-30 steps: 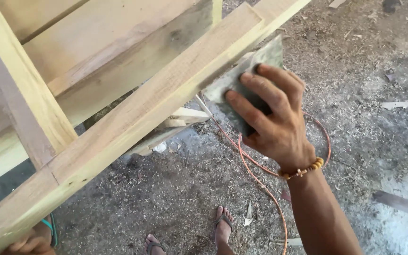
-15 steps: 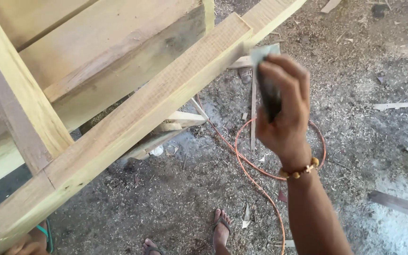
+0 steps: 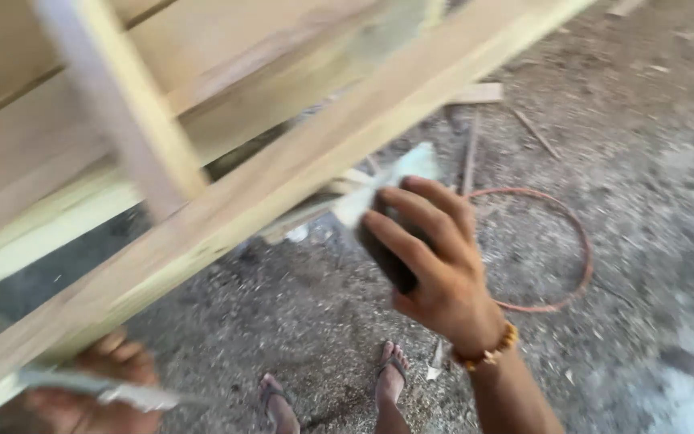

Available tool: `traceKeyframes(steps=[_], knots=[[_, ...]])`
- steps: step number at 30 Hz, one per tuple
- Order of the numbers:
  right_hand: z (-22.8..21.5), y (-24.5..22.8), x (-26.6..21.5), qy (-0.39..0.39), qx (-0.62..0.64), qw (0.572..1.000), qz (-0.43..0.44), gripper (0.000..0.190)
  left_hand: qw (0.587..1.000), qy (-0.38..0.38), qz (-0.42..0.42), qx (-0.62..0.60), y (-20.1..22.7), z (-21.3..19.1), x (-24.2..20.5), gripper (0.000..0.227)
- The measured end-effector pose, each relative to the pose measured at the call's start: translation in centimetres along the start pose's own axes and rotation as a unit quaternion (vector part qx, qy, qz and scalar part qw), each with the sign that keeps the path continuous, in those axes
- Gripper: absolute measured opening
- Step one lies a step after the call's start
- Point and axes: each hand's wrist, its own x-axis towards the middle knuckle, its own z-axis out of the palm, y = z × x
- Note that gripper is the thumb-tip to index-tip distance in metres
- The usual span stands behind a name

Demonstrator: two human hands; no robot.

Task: Applying wood filler to a furniture frame and sanding the surface.

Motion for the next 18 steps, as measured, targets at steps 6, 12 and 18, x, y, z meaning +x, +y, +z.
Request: traceKeyframes(steps=[6, 12, 18], knots=[[3.6, -1.3, -2.3, -0.019, -0.04, 0.995, -0.088, 0.057, 0.995, -0.044, 0.025, 0.086, -3.6, 9.0, 0.9, 0.06], [6.3, -4.1, -1.2, 0.04, -0.106, 0.981, -0.155, 0.042, 0.992, -0.108, 0.013, 0.065, -3.8, 9.8, 1.1, 0.054], [8.3, -4.9, 0.9, 0.05, -0.13, 0.977, -0.164, 0.041, 0.985, -0.125, 0.008, 0.119, -3.5, 9.3, 1.3, 0.058]])
